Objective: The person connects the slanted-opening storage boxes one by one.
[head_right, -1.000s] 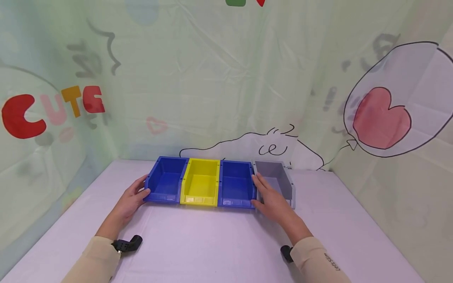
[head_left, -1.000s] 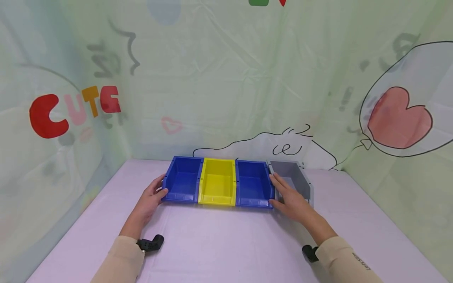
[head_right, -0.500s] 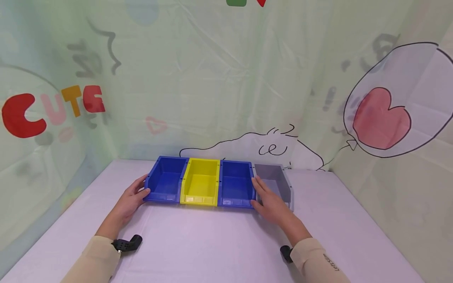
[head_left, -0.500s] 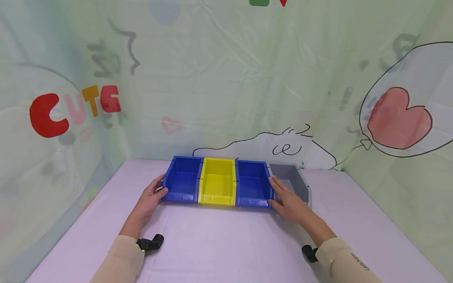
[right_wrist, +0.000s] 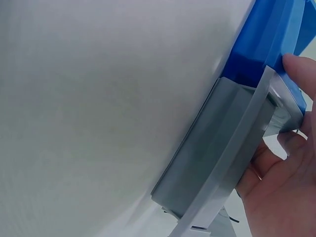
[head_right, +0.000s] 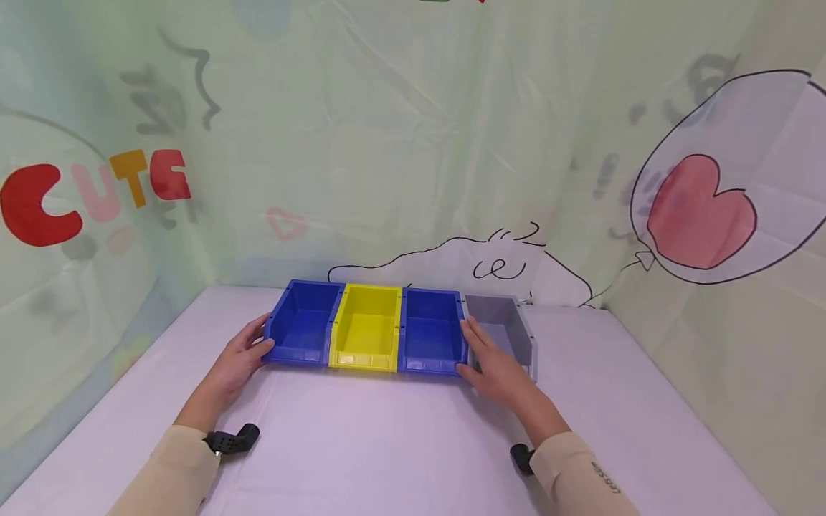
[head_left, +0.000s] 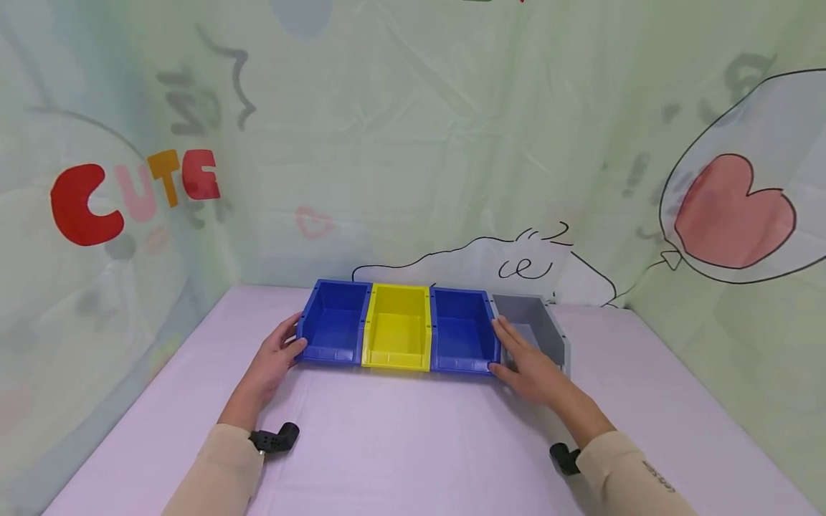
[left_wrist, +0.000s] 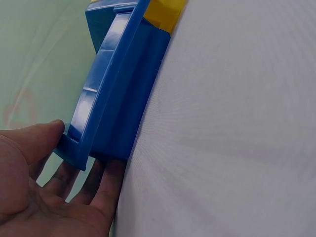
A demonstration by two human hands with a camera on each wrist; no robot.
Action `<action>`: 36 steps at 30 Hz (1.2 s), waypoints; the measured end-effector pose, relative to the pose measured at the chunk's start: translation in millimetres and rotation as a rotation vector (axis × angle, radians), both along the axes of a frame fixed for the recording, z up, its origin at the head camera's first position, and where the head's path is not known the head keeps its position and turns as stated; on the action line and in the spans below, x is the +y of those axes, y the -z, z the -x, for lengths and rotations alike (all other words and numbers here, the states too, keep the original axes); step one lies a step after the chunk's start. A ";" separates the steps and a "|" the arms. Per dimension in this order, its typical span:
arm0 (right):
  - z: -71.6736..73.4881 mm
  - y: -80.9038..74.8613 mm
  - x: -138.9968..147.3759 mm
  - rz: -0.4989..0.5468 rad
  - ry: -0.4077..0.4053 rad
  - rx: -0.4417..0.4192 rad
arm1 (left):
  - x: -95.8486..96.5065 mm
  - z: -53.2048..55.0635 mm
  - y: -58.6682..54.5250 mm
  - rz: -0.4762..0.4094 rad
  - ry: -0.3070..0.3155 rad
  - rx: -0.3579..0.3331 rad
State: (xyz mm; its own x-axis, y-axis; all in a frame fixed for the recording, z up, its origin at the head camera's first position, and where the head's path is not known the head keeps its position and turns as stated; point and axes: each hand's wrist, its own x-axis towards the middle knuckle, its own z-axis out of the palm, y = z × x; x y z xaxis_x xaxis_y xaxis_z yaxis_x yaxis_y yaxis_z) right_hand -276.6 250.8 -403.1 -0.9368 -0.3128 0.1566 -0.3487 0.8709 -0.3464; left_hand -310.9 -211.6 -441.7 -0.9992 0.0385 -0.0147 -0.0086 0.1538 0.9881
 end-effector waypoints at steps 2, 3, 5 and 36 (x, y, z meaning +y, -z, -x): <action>-0.3 -0.4 -0.2 -0.004 -0.002 -0.002 | -0.7 -0.1 -0.3 -0.004 0.000 -0.001; -0.3 -0.4 -0.1 -0.006 -0.003 -0.001 | -1.0 -0.2 -0.4 -0.005 0.003 0.000; -0.4 -0.4 0.1 -0.009 -0.005 0.001 | -1.7 -0.1 -0.1 -0.011 0.007 0.004; 4.5 2.4 -1.8 -0.007 0.007 0.035 | 1.4 1.1 0.2 -0.065 -0.051 -0.037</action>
